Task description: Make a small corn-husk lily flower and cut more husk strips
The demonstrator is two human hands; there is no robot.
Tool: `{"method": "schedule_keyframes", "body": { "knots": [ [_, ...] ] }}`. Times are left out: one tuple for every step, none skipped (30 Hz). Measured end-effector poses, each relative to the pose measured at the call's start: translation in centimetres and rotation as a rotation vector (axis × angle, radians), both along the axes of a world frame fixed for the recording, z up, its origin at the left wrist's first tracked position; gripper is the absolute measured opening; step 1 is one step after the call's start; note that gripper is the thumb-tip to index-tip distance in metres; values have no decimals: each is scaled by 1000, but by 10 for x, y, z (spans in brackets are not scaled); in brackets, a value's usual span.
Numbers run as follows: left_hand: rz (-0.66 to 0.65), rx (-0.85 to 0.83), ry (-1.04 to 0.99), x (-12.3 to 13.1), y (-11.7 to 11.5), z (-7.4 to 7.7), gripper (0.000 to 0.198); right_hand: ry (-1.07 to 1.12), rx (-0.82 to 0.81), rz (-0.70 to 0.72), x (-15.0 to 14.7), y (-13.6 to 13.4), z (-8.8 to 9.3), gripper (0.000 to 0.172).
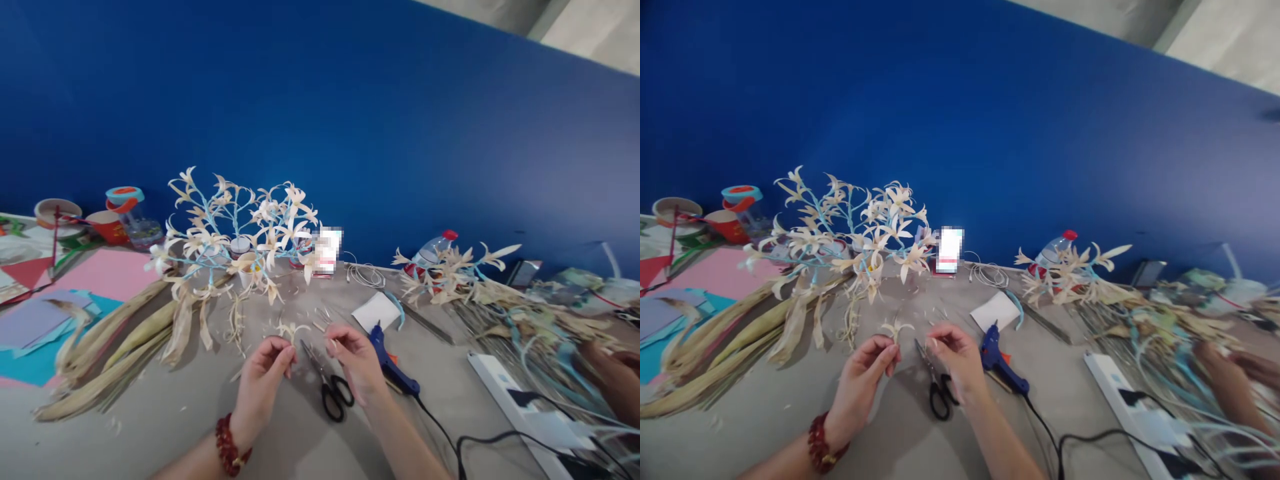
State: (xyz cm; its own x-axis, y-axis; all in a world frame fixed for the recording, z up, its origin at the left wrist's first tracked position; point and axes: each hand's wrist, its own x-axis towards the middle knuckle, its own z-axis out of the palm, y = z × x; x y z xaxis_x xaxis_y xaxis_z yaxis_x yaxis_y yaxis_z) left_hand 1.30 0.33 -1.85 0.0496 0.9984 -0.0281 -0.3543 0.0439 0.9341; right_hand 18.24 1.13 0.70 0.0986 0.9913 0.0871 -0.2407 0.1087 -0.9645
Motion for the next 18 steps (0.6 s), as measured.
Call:
{"method": "schedule_keyframes", "body": {
  "knots": [
    [-10, -3, 4, 0, 0, 0, 17, -18, 58, -10, 1, 0, -1, 13],
    [-23, -6, 8, 0, 0, -1, 17, -37, 101, -6, 1, -1, -1, 11],
    [-34, -9, 13, 1, 0, -1, 17, -60, 126, 4, 1, -2, -1, 9],
    [-44, -11, 18, 1, -1, -1, 18, -91, 133, 13, 1, -4, 0, 7],
    [-51, -13, 21, 1, -1, -2, 18, -134, 135, 18, 0, -6, 2, 5],
    [-58, -14, 23, 1, -1, -2, 18, -188, 139, 19, -1, -8, 4, 4],
    [-63, -14, 23, 1, -1, -2, 19, -246, 150, 19, -2, -10, 6, 4],
    [-66, -16, 23, 1, -1, -2, 19, -304, 169, 19, -4, -12, 9, 4],
    [-72, -20, 24, 1, -1, -2, 19, -359, 193, 22, -6, -14, 11, 4],
    [-82, -25, 25, 1, -1, -1, 19, -411, 220, 27, -7, -16, 14, 6],
    [-93, -31, 25, 1, -1, -1, 20, -461, 251, 30, -9, -17, 16, 7],
    [-104, -36, 24, 1, -1, 0, 20, -507, 285, 30, -11, -17, 18, 7],
    [-115, -41, 21, 1, -2, 0, 21, -548, 318, 24, -12, -17, 20, 8],
    [-125, -45, 18, 2, -2, 1, 21, -582, 348, 16, -13, -17, 21, 10],
    [-131, -49, 16, 2, -3, 2, 22, -607, 376, 7, -14, -17, 22, 10],
    [-136, -53, 15, 3, -3, 3, 23, -626, 399, -4, -15, -16, 22, 11],
    [-139, -56, 15, 3, -3, 3, 23, -638, 417, -17, -16, -15, 22, 12],
    [-141, -61, 15, 4, -4, 4, 24, -645, 432, -30, -16, -14, 21, 13]
  ]
}}
